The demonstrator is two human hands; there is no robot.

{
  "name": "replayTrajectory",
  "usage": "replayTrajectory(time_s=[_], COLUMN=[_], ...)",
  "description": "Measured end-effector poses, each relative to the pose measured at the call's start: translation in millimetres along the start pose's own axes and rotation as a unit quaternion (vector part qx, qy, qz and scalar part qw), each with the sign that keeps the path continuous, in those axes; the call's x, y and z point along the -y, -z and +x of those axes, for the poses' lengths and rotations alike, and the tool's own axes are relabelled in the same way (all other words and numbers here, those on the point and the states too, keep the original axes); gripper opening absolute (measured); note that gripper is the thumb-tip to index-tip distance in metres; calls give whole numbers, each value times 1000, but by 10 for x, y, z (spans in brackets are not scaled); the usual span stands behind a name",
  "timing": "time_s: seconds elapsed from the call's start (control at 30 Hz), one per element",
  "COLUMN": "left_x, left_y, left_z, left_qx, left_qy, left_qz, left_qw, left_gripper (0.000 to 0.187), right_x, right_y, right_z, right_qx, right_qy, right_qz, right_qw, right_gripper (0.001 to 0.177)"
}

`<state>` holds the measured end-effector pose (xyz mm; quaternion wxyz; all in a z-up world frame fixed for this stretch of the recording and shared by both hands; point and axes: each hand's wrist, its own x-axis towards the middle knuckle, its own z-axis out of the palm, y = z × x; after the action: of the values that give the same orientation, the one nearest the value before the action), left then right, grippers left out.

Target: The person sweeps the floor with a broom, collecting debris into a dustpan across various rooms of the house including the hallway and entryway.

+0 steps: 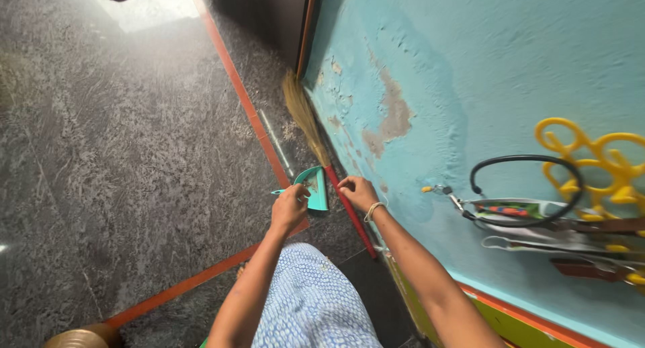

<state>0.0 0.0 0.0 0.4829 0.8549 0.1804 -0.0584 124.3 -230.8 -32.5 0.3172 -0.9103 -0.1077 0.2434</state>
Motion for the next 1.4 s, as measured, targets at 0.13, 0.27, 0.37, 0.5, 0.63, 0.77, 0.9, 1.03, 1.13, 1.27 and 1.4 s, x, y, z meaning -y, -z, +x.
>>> replayTrajectory(time_s=[0.13, 0.27, 0.37, 0.5, 0.63, 0.77, 0.9, 1.03, 1.13, 1.27, 1.4], left_x=[415, 1150, 1873, 2935, 3812, 4440, 4999, 5501, 5694, 5667, 5415], left_y=[-430, -879, -1274, -1845, -2438, -2961, -3479, -3847, -3770, -3046, -2049], left_z=[263, 689, 966, 1340, 1664, 2018, 2358, 2568, 2537, 2358, 1660], left_qx=[-23, -23, -9, 0, -16, -1, -59, -35, 25, 66, -19], left_qy=[-23, -32, -38, -60, -75, -92, -147, -112, -93, -5, 41], left_qz=[21, 78, 113, 182, 225, 293, 369, 368, 306, 290, 233], left_qw=[999, 996, 993, 981, 971, 952, 916, 922, 947, 955, 971], left_gripper=[14, 15, 17, 28, 24, 35, 33, 11, 7, 20, 25], right_x=[-675, -1403, -2021, -2897, -3730, -4336, -4643, -4754, -4748, -4409, -3753], right_y=[-407, -882, -1284, -1863, -2260, -2652, -3067, -3309, -3201, -2712, -2172], right_z=[319, 706, 955, 1181, 1333, 1520, 1786, 1909, 1895, 1811, 1483], right_qx=[0, -22, -31, -19, -12, 15, 30, -54, -22, -46, -61], right_qy=[-9, -39, -61, -138, -118, -194, -196, -224, -195, -142, -92], right_qz=[6, -3, -15, -112, -216, -233, -274, -266, -294, -229, -192], right_qw=[1000, 999, 998, 984, 969, 953, 941, 936, 935, 962, 975], right_gripper=[18, 17, 17, 20, 33, 53, 89, 85, 69, 60, 57])
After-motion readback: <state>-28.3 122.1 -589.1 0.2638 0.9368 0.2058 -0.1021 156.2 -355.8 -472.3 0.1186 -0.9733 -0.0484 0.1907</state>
